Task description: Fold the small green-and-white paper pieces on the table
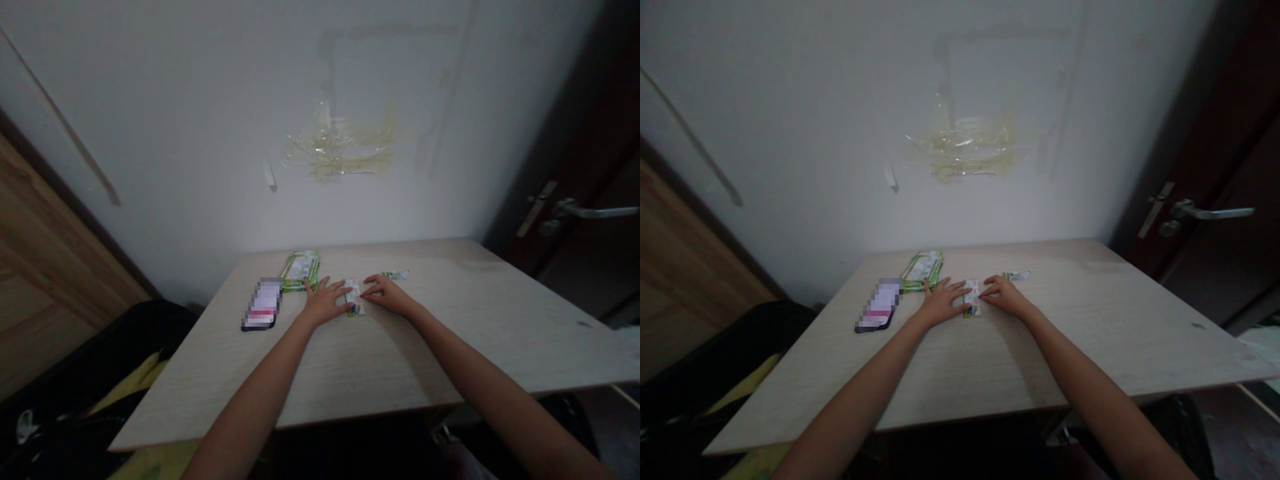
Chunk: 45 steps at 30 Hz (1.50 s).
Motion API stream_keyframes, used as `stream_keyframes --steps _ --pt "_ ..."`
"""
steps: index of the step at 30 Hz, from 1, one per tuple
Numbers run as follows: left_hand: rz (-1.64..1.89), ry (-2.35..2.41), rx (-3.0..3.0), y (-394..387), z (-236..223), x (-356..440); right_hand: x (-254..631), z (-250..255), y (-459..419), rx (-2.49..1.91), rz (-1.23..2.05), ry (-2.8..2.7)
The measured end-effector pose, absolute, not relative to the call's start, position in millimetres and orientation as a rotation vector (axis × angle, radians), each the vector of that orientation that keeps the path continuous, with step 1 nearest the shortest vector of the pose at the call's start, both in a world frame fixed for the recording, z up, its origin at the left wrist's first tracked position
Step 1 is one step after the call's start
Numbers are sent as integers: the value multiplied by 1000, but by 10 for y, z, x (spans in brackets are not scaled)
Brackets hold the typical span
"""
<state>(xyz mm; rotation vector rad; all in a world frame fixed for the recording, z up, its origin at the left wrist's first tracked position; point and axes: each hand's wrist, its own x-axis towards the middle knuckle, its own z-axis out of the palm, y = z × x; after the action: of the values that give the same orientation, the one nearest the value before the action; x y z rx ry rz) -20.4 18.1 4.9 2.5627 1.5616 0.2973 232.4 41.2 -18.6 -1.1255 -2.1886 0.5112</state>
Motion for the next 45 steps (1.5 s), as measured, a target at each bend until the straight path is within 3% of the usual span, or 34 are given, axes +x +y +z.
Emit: stream_keyframes --steps 20,45 --pt "253 1573 2552 183 79 -194 2120 -156 460 -1417 127 -2216" --pt "264 1567 2549 187 69 -195 2005 -109 422 -1590 20 -2237"
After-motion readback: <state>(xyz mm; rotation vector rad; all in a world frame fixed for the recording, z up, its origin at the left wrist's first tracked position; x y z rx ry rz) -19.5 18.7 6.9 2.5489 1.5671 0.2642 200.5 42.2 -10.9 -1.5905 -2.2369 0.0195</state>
